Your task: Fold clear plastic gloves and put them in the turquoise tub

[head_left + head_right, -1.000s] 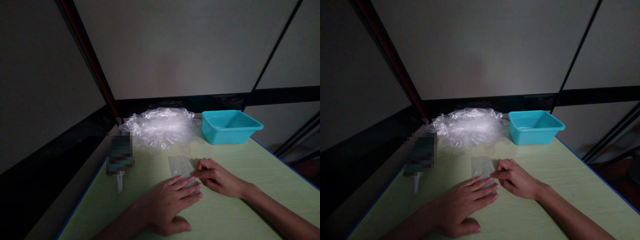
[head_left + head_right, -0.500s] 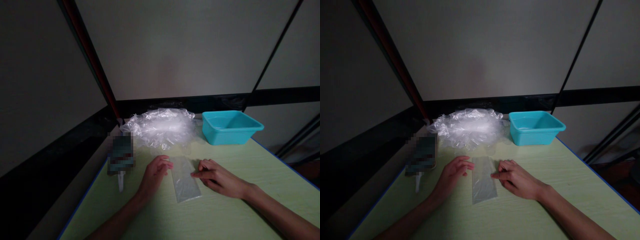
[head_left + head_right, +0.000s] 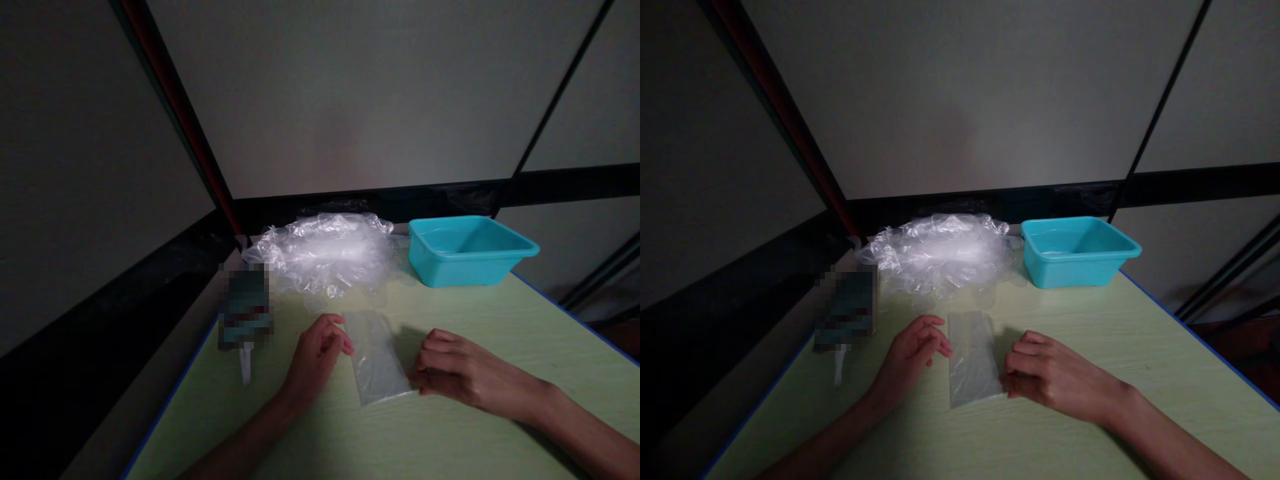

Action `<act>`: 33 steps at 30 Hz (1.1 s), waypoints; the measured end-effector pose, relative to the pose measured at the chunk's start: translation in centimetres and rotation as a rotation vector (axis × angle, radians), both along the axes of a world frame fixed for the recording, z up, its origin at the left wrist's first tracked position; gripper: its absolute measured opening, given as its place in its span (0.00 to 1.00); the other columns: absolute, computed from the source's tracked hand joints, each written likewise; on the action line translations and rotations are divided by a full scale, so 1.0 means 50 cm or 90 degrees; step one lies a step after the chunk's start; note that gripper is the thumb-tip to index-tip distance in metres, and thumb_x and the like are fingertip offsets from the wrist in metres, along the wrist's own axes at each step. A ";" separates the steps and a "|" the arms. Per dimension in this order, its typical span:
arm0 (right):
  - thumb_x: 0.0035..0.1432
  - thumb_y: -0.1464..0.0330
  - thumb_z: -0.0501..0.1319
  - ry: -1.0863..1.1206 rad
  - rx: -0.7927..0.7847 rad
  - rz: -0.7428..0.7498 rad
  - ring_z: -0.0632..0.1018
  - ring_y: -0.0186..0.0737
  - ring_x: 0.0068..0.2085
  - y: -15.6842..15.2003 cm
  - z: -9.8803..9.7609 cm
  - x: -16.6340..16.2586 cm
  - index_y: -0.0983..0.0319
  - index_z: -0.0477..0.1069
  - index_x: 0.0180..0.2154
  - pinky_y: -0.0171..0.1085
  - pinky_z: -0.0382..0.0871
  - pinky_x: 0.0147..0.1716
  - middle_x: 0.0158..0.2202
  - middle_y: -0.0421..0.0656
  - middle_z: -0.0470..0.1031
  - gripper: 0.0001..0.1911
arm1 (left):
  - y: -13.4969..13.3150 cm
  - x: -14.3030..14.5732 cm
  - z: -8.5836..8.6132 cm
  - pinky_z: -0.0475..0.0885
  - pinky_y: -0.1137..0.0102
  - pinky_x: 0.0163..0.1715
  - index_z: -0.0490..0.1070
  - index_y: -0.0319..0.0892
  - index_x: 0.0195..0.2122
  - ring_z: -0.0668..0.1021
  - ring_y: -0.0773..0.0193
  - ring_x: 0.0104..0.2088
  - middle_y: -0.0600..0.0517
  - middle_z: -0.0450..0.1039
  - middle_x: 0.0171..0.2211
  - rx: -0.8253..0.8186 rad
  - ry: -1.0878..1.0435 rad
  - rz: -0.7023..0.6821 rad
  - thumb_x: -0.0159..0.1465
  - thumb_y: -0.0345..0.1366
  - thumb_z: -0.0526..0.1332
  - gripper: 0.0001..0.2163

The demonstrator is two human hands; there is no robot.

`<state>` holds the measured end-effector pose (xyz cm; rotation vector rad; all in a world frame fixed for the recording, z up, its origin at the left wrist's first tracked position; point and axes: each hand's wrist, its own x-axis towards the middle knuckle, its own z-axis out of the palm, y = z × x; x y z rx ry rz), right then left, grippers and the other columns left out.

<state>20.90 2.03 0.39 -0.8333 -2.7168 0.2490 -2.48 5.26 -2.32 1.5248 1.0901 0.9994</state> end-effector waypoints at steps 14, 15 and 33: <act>0.62 0.75 0.44 -0.040 0.123 0.058 0.65 0.36 0.26 -0.017 -0.027 -0.010 0.63 0.68 0.30 0.38 0.56 0.28 0.24 0.42 0.69 0.16 | -0.001 0.006 0.003 0.68 0.71 0.28 0.62 0.40 0.33 0.76 0.64 0.25 0.55 0.70 0.23 0.010 0.011 0.002 0.54 0.30 0.54 0.05; 0.61 0.76 0.45 -0.039 0.122 0.060 0.65 0.36 0.26 -0.017 -0.027 -0.011 0.63 0.68 0.30 0.38 0.56 0.28 0.24 0.42 0.69 0.15 | 0.000 0.005 0.003 0.68 0.71 0.28 0.62 0.40 0.33 0.76 0.64 0.25 0.55 0.70 0.23 0.012 0.012 0.001 0.54 0.30 0.54 0.05; 0.63 0.73 0.43 -0.025 0.161 0.054 0.70 0.35 0.29 -0.012 -0.029 -0.012 0.64 0.68 0.30 0.38 0.62 0.29 0.30 0.42 0.73 0.17 | 0.005 0.005 -0.010 0.68 0.71 0.27 0.62 0.40 0.31 0.76 0.65 0.24 0.55 0.70 0.23 0.032 0.024 0.001 0.54 0.30 0.53 0.04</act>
